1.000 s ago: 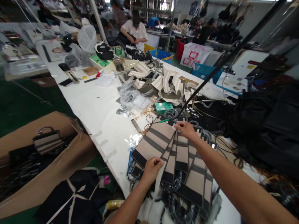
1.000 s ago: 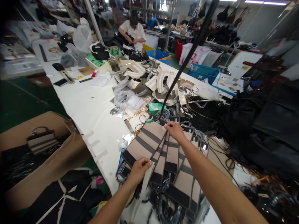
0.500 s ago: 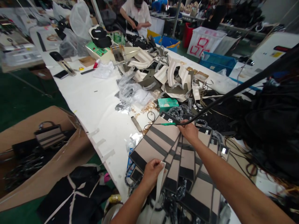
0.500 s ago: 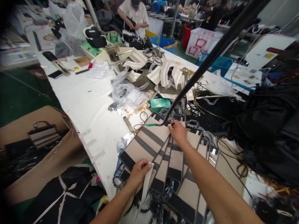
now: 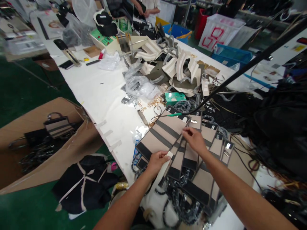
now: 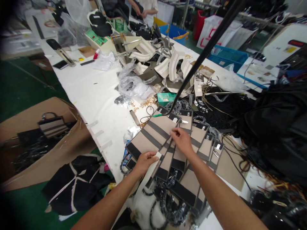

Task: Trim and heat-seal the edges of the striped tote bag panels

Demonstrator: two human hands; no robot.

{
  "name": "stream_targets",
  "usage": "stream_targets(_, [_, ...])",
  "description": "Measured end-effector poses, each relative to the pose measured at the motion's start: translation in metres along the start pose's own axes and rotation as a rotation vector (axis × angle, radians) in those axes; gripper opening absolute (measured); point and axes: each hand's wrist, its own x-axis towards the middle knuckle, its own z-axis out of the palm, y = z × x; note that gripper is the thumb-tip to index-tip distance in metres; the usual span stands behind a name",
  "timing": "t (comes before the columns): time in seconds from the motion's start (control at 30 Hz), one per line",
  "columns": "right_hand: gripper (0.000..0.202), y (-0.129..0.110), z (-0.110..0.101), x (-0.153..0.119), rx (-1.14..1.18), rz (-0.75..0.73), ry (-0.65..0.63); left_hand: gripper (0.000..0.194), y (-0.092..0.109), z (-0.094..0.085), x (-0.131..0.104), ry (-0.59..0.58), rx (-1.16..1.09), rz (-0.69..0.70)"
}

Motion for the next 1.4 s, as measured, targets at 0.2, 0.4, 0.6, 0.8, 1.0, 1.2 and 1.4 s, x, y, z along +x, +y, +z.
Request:
stream_targets(0.2, [0.025,-0.017,0.03,-0.06,-0.176,-0.196,-0.578,0.033,-0.003,-0.001,0.003,0.024,0.146,0.093])
stream_targets(0.4, [0.013,-0.036,0.024,-0.043,-0.402,-0.198,-0.676,0.028,-0.005,0.001,0.003,0.05,0.238,0.153])
stream_targets(0.6, [0.013,-0.038,0.034,-0.044,-0.576,-0.189,-0.575,0.027,-0.002,0.009,-0.005,0.097,0.265,0.194])
stream_targets(0.8, [0.03,-0.025,0.022,-0.024,-0.552,-0.19,-0.326,0.029,-0.006,0.009,-0.009,0.131,0.263,0.18])
stream_targets(1.0, [0.036,-0.031,-0.002,0.074,-0.401,-0.214,-0.147,0.034,-0.005,0.003,0.003,0.11,0.185,0.085])
stream_targets(1.2, [0.024,-0.038,-0.004,0.154,-0.523,-0.332,-0.281,0.034,-0.007,0.002,0.009,0.094,0.163,0.024])
stream_targets(1.4, [0.022,-0.029,0.005,0.171,-0.64,-0.376,-0.295,0.033,-0.007,0.001,0.009,0.082,0.16,0.015])
